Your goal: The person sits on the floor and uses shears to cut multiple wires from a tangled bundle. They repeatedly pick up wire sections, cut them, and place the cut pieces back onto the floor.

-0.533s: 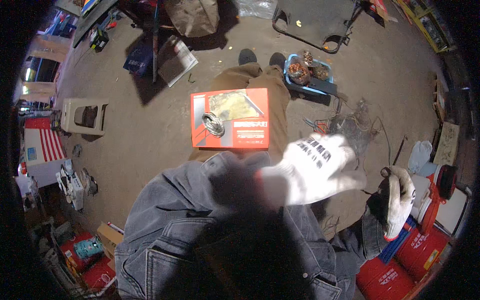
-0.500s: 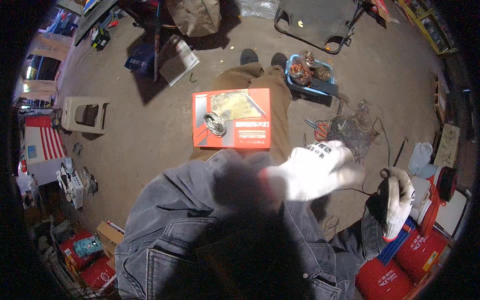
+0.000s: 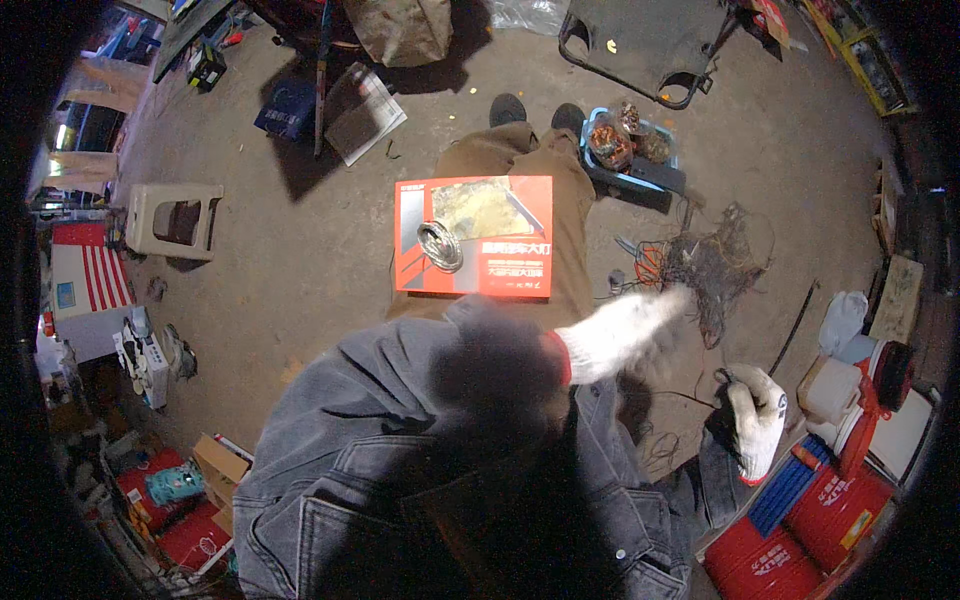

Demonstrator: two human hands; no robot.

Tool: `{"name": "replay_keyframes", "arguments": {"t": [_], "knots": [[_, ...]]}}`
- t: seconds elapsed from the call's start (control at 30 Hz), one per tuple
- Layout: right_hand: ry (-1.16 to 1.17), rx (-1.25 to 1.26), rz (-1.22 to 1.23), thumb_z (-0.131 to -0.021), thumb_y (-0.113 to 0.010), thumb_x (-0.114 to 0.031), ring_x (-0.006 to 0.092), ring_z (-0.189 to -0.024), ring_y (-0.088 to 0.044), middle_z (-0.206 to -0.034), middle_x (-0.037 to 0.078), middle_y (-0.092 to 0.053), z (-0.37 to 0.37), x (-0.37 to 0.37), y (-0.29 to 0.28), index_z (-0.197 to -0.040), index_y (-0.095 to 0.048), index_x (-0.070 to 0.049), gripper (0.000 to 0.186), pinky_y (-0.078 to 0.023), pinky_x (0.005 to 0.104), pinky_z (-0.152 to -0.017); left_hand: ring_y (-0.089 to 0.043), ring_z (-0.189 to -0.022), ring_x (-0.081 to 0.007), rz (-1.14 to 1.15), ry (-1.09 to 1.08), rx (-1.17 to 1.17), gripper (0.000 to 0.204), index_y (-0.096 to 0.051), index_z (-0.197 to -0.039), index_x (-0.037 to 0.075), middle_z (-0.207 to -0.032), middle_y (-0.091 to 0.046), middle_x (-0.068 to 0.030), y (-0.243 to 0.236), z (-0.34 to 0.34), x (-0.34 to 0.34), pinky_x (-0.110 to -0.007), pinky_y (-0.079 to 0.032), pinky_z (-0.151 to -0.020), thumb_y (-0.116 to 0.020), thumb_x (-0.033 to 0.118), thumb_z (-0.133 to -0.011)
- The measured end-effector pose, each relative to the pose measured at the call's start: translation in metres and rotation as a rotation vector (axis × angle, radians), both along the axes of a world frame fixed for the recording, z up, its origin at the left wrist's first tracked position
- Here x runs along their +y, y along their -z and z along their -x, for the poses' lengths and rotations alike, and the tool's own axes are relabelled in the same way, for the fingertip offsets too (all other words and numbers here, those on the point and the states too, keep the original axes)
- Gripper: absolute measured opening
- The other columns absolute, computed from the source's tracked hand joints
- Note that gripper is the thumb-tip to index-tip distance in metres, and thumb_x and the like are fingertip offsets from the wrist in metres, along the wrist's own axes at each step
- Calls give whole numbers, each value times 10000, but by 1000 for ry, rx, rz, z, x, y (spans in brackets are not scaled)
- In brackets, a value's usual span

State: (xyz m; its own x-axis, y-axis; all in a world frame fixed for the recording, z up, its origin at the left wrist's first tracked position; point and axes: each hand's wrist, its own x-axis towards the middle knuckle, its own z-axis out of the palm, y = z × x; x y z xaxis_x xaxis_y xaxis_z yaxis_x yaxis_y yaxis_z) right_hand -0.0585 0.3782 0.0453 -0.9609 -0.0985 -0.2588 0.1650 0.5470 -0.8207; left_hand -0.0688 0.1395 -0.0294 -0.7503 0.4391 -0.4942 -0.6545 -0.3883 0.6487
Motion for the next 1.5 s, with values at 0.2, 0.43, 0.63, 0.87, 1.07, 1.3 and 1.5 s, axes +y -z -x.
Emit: {"name": "replay_keyframes", "arguments": {"t": [0.2, 0.43, 0.63, 0.87, 1.07, 1.3, 1.5], "knots": [[-94, -95, -79, -788, -618, -39, 123, -687, -582, -742, 56, -642, 0, -29, -6, -893, -670, 50, 147, -445, 259, -629, -636, -939, -188, -43, -224, 369, 380, -585, -1158, 25, -1051, -660, -99, 15, 4, 9, -337, -479, -854, -425, 327, -991], [31, -268, -125, -830, -624, -62, 93, -664, -528, -733, 12, -616, 10, 5, 49, -960, -680, 35, 171, -410, 261, -595, -612, -752, -160, -507, -600, -115, 293, -585, -1088, 57, -862, -635, -66, 1, 31, -10, -295, -492, -666, -499, 309, -966], [122, -412, 2, -905, -645, -154, 108, -751, -592, -833, 54, -678, 6, 77, 163, -1046, -644, 50, 248, -470, 262, -688, -543, -679, -149, -387, -795, 80, 264, -592, -1064, 43, -825, -593, -54, 3, 35, -30, -318, -466, -630, -537, 282, -965], [146, -397, -94, -866, -697, -260, 191, -1007, -615, -1115, 125, -661, -20, 104, 244, -1261, -534, 59, 533, -480, 307, -883, -534, -669, -122, -304, -789, 117, 307, -565, -1115, 9, -783, -563, -34, 6, 37, -33, -281, -469, -623, -519, 278, -973], [-4, 109, -382, -873, -661, -221, 258, -1107, -604, -1222, 150, -623, 25, 47, 199, -1273, -562, -40, 450, -462, 351, -956, -589, -853, -175, 349, -535, 411, 403, -539, -1226, -1, -1064, -584, -123, -7, 19, -37, -285, -530, -758, -557, 258, -919], [-58, 294, 372, -792, -644, -86, 169, -1002, -613, -1180, 142, -612, 62, -68, 52, -1309, -518, -19, 536, -491, 302, -883, -608, -940, -184, 388, -459, 296, 279, -640, -1040, -46, -992, -669, -110, -28, -1, -29, -284, -473, -842, -512, 175, -929], [-161, 357, 468, -760, -657, -88, 154, -964, -596, -1159, 128, -613, 57, -124, 5, -1300, -530, -9, 560, -485, 284, -851, -632, -950, -293, 1107, -345, 1177, 227, -653, -1013, -12, -1050, -653, -168, -21, -12, -42, -356, -501, -825, -580, 98, -828]]}}
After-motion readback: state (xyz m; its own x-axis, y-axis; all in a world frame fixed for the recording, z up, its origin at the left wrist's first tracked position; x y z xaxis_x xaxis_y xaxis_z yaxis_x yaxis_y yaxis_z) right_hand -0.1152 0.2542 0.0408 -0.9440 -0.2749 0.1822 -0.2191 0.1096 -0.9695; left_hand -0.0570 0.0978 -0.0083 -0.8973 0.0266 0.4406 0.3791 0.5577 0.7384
